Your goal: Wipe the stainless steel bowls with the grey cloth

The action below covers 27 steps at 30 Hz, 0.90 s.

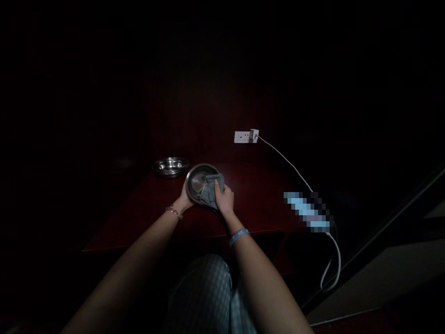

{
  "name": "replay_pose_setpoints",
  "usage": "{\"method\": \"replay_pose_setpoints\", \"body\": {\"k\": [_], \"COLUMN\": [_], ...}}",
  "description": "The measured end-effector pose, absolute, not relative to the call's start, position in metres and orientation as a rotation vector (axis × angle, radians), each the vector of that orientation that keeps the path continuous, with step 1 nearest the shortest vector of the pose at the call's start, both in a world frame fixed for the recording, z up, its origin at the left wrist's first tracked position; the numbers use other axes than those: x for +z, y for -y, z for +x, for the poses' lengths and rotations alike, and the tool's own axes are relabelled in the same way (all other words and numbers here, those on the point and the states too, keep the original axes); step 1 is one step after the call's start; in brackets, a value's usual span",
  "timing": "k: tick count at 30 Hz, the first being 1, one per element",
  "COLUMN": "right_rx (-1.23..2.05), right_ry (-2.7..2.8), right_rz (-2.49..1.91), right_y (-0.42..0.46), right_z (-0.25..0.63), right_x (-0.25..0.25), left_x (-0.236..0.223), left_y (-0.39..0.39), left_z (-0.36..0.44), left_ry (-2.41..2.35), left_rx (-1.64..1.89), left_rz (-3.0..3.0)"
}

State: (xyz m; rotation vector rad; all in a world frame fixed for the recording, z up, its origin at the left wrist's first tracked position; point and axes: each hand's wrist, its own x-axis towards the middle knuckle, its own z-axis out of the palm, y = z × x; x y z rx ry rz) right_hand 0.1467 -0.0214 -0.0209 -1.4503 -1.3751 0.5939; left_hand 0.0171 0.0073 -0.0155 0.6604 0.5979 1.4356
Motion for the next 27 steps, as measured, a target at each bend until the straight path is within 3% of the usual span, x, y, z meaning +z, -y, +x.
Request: {"method": "replay_pose_setpoints", "body": {"k": [7,12,18,27], "right_rx": [0.592,0.474,0.416,0.331], "right_ry": [1.118,1.142,1.248,1.415], "right_rz": [-1.36,-1.574,-1.611,-1.658], "right_y": [0.013,0.018,0.022,0.024], "right_z": [0.161,0.176,0.176,0.172], "right_x": [-0.018,-0.014,-0.016,-0.019], "left_x": [-0.007,-0.024,-0.041,-0.031], "left_y": [0.004,0.0,-0.019,-0.019], "left_z": [0.023,0.027,0.027,0.018], "left_ry": [-0.469,-0.736,-0.896,-0.929], "left_rx": [1.273,1.164,1.348,1.638], "left_rz": [0.835,1.006,1.022,1.023]}}
